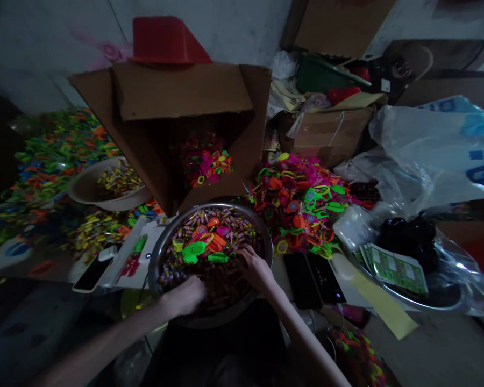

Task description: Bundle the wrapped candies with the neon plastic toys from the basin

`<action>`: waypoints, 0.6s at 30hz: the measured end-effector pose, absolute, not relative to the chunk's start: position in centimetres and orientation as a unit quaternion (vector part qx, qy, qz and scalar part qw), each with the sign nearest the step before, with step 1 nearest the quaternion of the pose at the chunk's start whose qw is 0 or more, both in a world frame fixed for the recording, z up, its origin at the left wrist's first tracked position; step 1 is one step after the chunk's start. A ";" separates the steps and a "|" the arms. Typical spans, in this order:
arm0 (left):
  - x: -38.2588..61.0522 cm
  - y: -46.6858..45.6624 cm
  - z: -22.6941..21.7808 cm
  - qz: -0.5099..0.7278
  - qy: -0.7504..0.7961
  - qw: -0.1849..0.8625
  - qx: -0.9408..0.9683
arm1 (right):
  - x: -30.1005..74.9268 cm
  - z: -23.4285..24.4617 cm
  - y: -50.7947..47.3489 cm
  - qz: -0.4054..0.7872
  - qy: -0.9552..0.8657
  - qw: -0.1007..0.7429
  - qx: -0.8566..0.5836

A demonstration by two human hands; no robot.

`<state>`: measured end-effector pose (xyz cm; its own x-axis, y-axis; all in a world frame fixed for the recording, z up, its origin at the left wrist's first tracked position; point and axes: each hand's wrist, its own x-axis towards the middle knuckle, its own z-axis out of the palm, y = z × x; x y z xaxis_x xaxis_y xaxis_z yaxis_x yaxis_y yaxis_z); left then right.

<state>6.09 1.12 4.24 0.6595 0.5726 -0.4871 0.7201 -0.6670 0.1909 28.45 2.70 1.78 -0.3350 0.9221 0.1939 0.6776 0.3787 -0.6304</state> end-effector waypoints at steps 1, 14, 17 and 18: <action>6.3 1.3 4.2 -0.196 0.357 0.193 0.893 | 28.4 1.6 2.7 0.225 -0.782 0.270 -0.514; 2.8 2.6 4.7 -0.043 0.462 0.335 0.820 | 28.5 2.2 2.7 0.231 -0.781 0.286 -0.505; 2.7 2.4 4.4 0.011 0.493 0.400 0.772 | 27.5 3.0 1.6 0.245 -0.804 0.290 -0.457; 3.0 2.3 4.2 0.025 0.495 0.424 0.758 | 26.8 3.1 1.1 0.253 -0.816 0.287 -0.434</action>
